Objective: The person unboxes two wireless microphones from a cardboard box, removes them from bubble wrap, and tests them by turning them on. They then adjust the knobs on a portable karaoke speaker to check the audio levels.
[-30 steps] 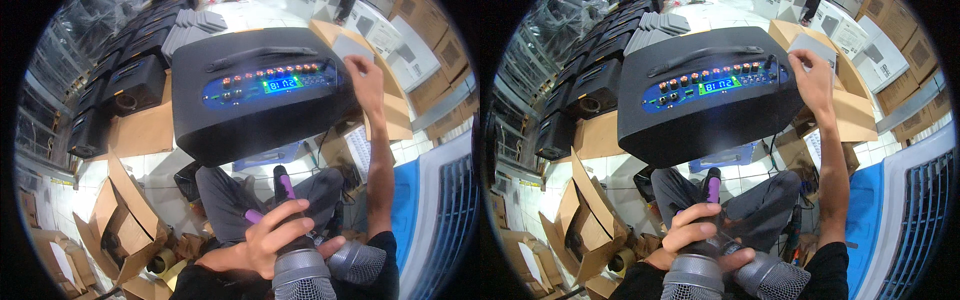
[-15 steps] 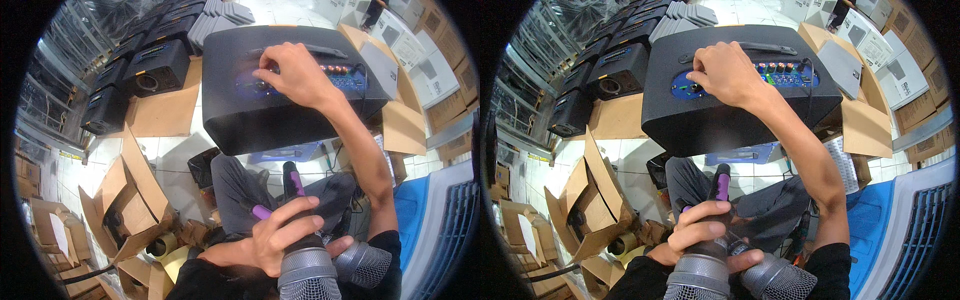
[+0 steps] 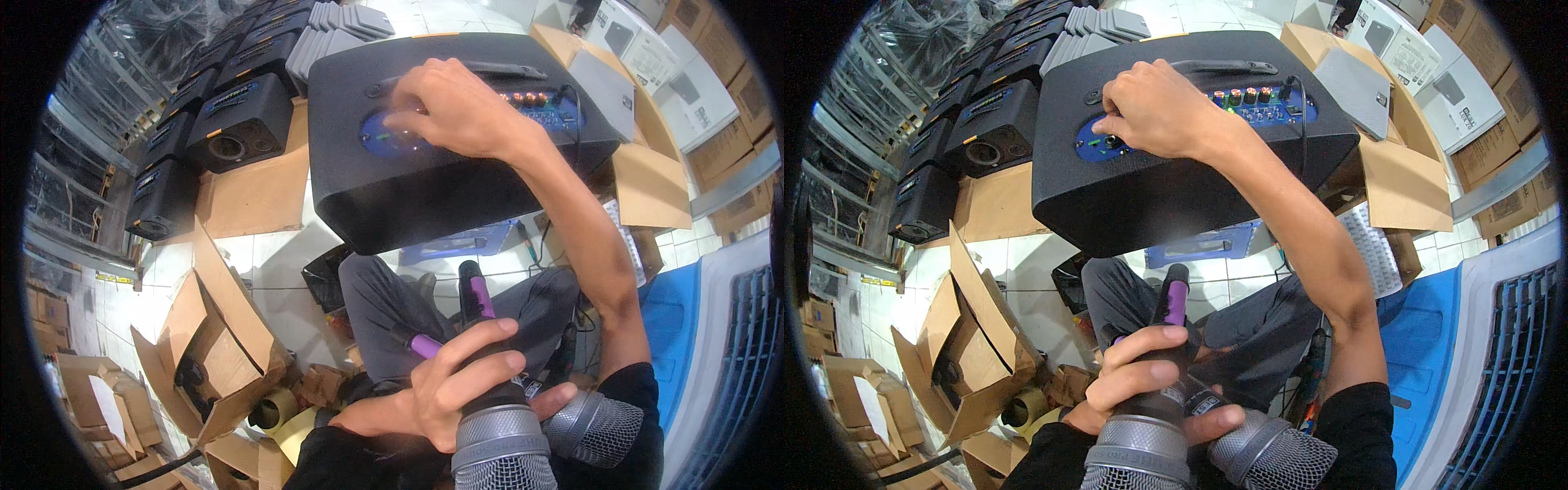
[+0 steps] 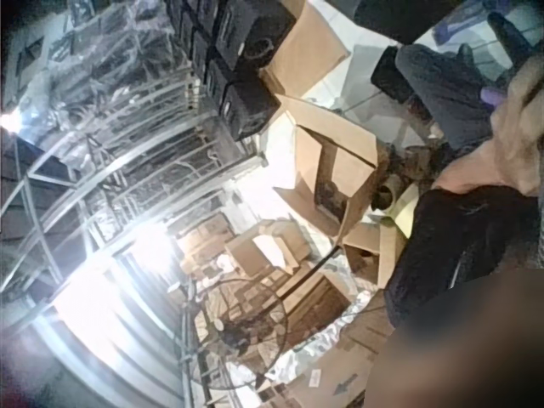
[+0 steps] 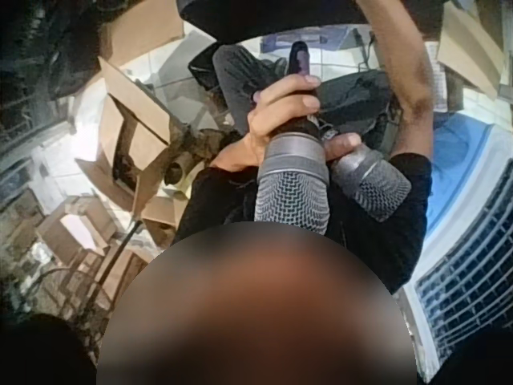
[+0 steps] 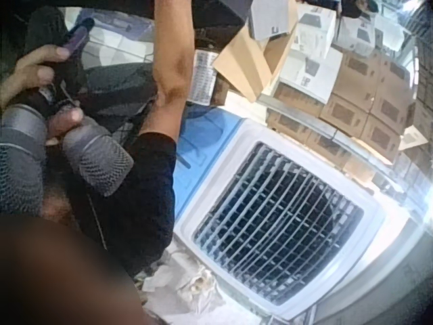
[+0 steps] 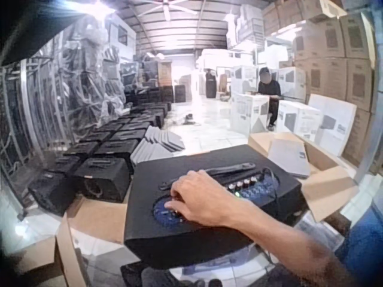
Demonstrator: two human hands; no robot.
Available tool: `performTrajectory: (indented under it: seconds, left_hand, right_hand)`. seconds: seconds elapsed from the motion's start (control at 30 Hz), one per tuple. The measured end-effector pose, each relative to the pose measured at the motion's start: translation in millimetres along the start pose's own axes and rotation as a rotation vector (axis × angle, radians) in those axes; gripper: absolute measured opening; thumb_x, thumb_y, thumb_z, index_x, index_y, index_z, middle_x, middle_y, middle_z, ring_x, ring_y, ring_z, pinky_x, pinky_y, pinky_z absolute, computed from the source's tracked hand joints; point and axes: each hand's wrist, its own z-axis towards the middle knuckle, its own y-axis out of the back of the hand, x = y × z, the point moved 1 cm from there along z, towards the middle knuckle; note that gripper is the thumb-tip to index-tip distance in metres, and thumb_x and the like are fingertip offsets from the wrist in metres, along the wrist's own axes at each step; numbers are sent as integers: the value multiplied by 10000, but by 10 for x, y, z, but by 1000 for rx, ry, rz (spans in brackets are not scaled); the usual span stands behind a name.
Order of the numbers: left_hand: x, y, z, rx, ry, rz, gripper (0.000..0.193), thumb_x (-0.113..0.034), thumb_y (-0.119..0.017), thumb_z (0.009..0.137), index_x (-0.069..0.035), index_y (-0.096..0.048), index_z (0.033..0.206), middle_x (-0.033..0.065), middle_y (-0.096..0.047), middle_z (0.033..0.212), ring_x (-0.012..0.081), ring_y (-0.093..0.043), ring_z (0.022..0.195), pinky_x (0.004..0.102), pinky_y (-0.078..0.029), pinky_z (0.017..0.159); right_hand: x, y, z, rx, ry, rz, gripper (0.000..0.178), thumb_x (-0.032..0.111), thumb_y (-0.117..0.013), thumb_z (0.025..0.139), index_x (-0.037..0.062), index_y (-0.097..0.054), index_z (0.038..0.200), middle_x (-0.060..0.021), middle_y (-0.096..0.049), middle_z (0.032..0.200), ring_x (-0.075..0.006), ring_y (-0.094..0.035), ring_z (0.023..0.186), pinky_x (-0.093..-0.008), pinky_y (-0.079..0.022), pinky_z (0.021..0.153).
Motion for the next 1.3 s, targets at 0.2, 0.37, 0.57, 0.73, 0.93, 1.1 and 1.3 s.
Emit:
performTrajectory:
  seconds: [0.2,0.37,0.57,0.73,0.93,1.1,1.3]
  left_hand:
    - [-2,-20,-7,-9,23,-39,406,-169,-957,615,31,-724,880,87,-577,1038,306,-673,989,318,-641,674]
    - [-26,-43,-28,-24,109,-81,405,-167,-957,616,26,-728,888,89,-576,1046,313,-673,990,322,-641,672]
    - [5,-56,-28,9,50,-61,389,-165,-956,615,1,-738,891,88,-571,1056,322,-670,994,326,-642,672]
    - [-5,-56,-34,19,71,-116,376,-167,-952,624,2,-736,880,89,-568,1060,323,-667,1002,323,-647,679]
    - [-12,-75,-21,24,-35,-92,380,-180,-944,644,11,-729,893,90,-565,1064,323,-668,1007,315,-653,687]
    - [-19,-74,-20,38,-9,-77,393,-173,-940,651,31,-719,904,94,-557,1079,329,-667,1006,316,-651,678]
    - [13,-73,13,47,-134,-38,349,-157,-939,646,3,-732,877,98,-549,1083,346,-662,996,320,-651,667]
  right_hand:
    - [10,9,2,31,37,-92,256,223,-676,886,-27,-718,849,-213,-704,865,-366,-672,907,-445,-507,835]
    - [-10,-12,-6,27,20,34,168,138,-667,876,-20,-724,873,-203,-705,877,-371,-664,915,-455,-505,864]
    - [-9,-2,-16,41,66,69,140,58,-632,872,-30,-724,931,-210,-707,922,-372,-660,951,-454,-505,888]
    - [-3,7,-19,83,7,117,173,46,-630,865,-38,-724,982,-214,-706,956,-375,-646,999,-446,-499,921]
    - [-11,61,9,208,-24,189,212,35,-593,889,-18,-712,1057,-187,-682,1103,-348,-628,1076,-420,-479,989]
    - [-39,99,6,211,-30,257,218,47,-601,896,-10,-711,1076,-184,-693,1071,-346,-635,1072,-414,-486,985]
    - [-59,104,-29,92,-83,246,188,116,-638,889,-20,-720,990,-195,-705,966,-359,-653,977,-428,-500,924]
